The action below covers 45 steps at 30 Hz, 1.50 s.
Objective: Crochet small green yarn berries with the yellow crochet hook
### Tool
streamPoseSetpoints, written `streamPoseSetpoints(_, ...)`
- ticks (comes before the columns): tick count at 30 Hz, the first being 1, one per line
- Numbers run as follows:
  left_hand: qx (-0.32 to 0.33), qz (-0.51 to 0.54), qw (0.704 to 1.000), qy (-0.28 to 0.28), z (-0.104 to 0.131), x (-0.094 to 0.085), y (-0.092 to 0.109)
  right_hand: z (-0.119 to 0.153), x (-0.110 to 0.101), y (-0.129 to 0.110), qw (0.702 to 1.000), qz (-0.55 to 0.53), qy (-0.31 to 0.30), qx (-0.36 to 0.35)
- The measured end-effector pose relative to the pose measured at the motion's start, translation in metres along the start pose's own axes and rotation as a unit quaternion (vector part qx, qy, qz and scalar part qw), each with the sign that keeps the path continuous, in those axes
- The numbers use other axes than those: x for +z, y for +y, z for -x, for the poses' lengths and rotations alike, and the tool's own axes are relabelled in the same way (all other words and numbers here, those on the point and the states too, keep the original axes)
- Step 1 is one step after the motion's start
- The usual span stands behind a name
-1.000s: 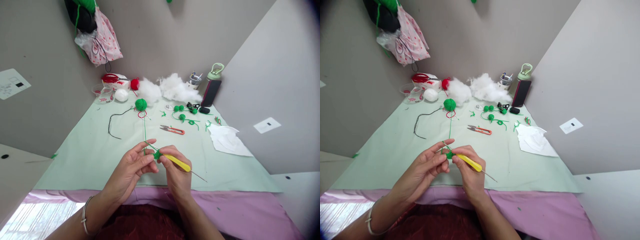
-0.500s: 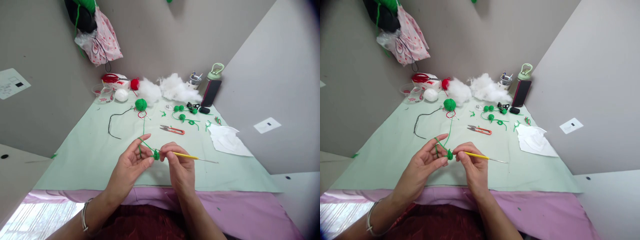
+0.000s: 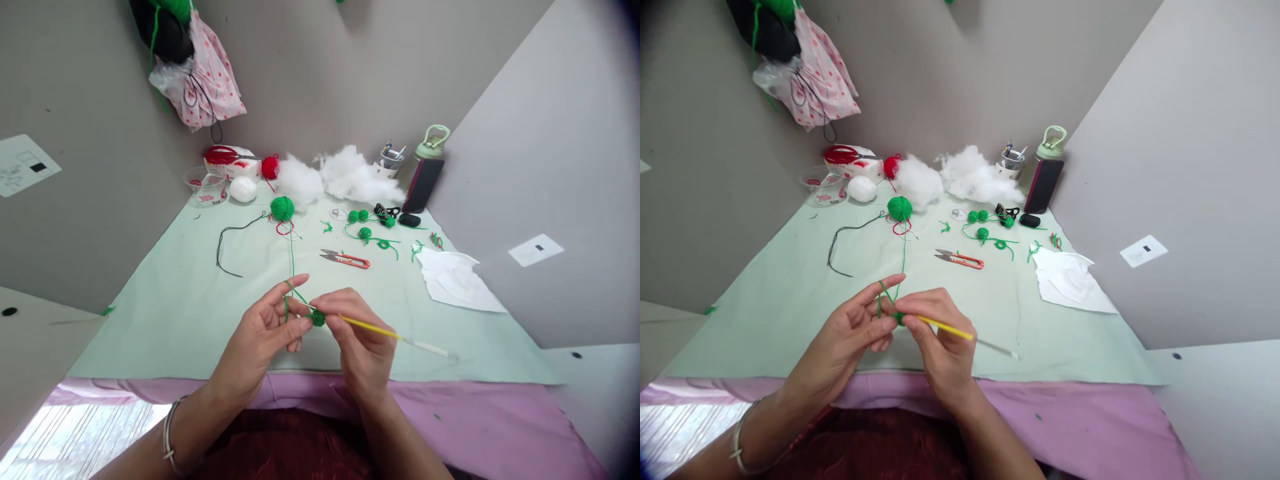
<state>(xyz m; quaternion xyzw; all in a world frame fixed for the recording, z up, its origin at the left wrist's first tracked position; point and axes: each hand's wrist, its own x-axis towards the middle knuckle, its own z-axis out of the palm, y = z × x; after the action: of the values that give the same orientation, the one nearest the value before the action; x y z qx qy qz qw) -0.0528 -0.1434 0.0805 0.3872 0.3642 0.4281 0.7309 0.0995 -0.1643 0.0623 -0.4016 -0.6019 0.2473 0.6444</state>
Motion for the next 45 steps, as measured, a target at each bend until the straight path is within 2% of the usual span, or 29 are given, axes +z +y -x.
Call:
streamPoseSetpoints(2,0.023,-0.018,0.999,0.018,0.0,-0.001,-0.001,-0.003,-0.002,0.0,0.999,0.045,-0.008,-0.002)
streamPoseSetpoints(4,0.04,-0.032,0.998,0.028,0.0,-0.001,-0.002,0.0,-0.001,0.004,0.989,0.139,0.01,-0.046)
streamPoseSetpoints(6,0.033,-0.027,0.999,0.02,0.0,-0.001,-0.002,0.005,0.001,0.007,0.981,0.175,0.037,-0.081)
streamPoseSetpoints(8,0.011,-0.005,1.0,0.006,0.001,-0.001,-0.001,0.008,0.003,0.007,0.988,0.123,0.054,-0.072)
streamPoseSetpoints(11,-0.011,0.024,1.0,0.001,0.0,0.0,0.002,0.005,0.0,0.005,0.999,-0.014,0.048,0.009)
streamPoseSetpoints(15,-0.014,0.037,0.999,-0.004,0.0,0.001,0.005,-0.004,-0.007,0.005,0.979,-0.161,0.024,0.12)
streamPoseSetpoints(18,-0.01,0.038,0.999,-0.009,-0.001,0.001,0.004,-0.005,-0.01,0.006,0.971,-0.195,0.006,0.138)
streamPoseSetpoints(22,0.007,0.011,1.0,0.002,0.0,-0.001,0.003,-0.003,-0.01,0.0,0.985,-0.142,-0.009,0.095)
streamPoseSetpoints(26,0.034,-0.032,0.999,0.02,0.0,-0.002,0.003,0.0,-0.012,-0.008,0.999,-0.029,-0.033,0.001)
streamPoseSetpoints(29,0.058,-0.066,0.995,0.039,0.0,-0.003,0.002,0.004,-0.013,-0.008,0.991,0.071,-0.071,-0.092)
streamPoseSetpoints(33,0.086,-0.091,0.99,0.059,0.001,-0.002,0.0,0.009,-0.01,-0.003,0.967,0.161,-0.058,-0.189)
streamPoseSetpoints(36,0.086,-0.076,0.991,0.066,0.003,0.0,-0.001,0.011,-0.008,-0.001,0.954,0.204,-0.05,-0.213)
streamPoseSetpoints(38,0.076,-0.042,0.994,0.063,0.004,0.002,0.0,0.012,-0.007,0.0,0.935,0.259,-0.057,-0.236)
streamPoseSetpoints(40,0.032,0.019,0.999,0.037,0.004,0.004,0.001,0.013,-0.008,0.001,0.915,0.305,-0.059,-0.257)
streamPoseSetpoints(41,-0.001,0.056,0.998,0.016,0.003,0.004,0.002,0.013,-0.008,0.001,0.914,0.307,-0.053,-0.258)
streamPoseSetpoints(43,-0.061,0.119,0.991,-0.015,0.002,0.004,0.006,0.013,-0.009,0.001,0.939,0.255,-0.03,-0.228)
streamPoseSetpoints(45,-0.078,0.146,0.986,-0.015,0.0,0.003,0.009,0.01,-0.009,-0.001,0.976,0.152,-0.002,-0.156)
